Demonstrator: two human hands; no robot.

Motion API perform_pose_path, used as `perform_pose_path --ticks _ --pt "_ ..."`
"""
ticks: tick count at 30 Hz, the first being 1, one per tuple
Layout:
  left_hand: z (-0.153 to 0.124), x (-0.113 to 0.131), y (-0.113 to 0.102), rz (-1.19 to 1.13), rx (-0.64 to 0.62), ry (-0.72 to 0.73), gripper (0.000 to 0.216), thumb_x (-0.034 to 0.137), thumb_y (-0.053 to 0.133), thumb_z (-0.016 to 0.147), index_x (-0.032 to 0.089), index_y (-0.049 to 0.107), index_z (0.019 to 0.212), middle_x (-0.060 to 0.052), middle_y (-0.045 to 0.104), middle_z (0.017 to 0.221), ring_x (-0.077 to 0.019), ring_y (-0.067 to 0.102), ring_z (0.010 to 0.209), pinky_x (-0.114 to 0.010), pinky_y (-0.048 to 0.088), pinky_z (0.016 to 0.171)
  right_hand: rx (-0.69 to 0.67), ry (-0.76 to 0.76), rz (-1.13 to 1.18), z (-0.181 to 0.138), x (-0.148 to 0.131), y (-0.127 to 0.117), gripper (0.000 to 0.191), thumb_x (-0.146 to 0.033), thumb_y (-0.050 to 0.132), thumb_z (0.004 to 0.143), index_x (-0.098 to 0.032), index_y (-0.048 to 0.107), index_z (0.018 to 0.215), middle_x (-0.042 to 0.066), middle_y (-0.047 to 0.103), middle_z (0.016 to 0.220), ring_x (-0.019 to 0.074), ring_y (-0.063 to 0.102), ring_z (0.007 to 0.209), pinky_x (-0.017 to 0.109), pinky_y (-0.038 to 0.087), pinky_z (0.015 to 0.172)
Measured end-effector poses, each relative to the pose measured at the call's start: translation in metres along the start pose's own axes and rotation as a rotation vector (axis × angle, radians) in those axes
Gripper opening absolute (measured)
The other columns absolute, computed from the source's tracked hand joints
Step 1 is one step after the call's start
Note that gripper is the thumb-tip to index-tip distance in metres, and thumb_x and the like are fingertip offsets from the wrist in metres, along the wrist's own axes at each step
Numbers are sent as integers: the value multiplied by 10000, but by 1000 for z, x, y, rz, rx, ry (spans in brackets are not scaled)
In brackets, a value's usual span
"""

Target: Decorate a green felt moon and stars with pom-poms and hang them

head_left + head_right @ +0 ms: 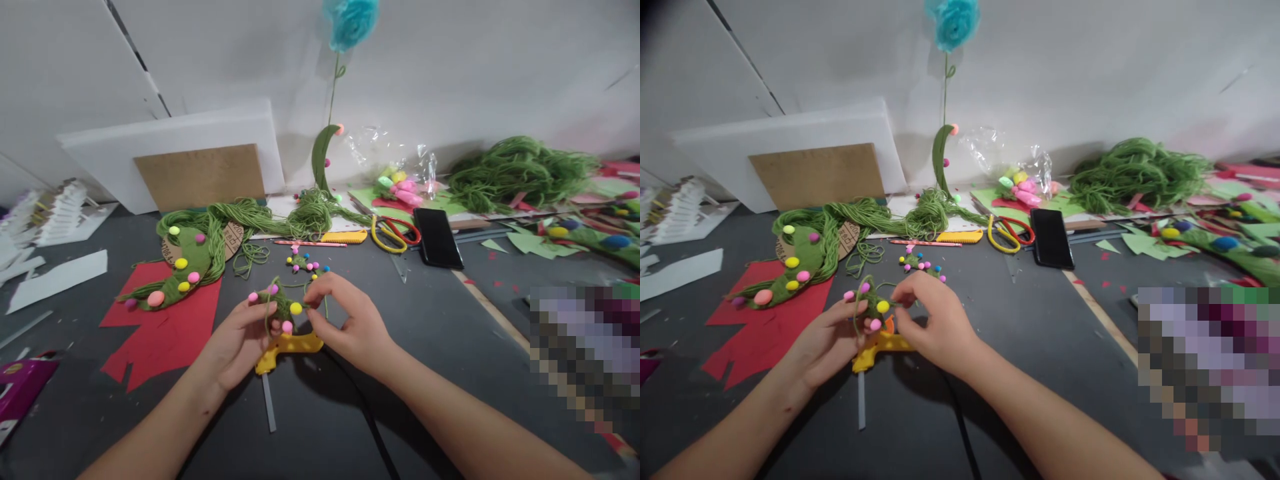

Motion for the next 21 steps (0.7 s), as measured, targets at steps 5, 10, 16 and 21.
perform_pose_path --ticks 5,10,16,21 --pt "1 3 2 12 0 17 201 57 725 589 138 642 753 28 619 591 -97 596 510 -189 503 532 -30 32 -9 -3 3 3 117 -92 503 743 -198 545 765 7 630 742 125 593 685 248 475 659" --pt "-1 5 2 37 -39 58 180 47 707 611 127 656 764 22 631 618 -93 605 525 -184 507 546 -12 116 63 -5 10 4 93 -132 533 746 -209 579 770 7 660 755 134 621 704 262 493 679" --pt "-1 5 3 47 -77 64 110 51 646 679 104 664 774 -31 678 712 -101 616 572 -192 511 573 16 301 432 -6 20 11 46 -187 595 749 -207 588 791 -9 652 763 131 654 705 274 514 708" --pt "-2 9 7 35 -257 51 95 163 641 713 119 658 796 -81 699 800 -162 649 706 -284 524 708 89 383 583 -5 27 7 79 -224 650 737 -192 591 778 -20 649 716 135 648 687 300 505 731"
Point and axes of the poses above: each hand's wrist, its own z-axis towards the middle knuckle, its own y-axis out of the palm, x = y × z, the point moved 4 cm from there along z, towards the middle knuckle
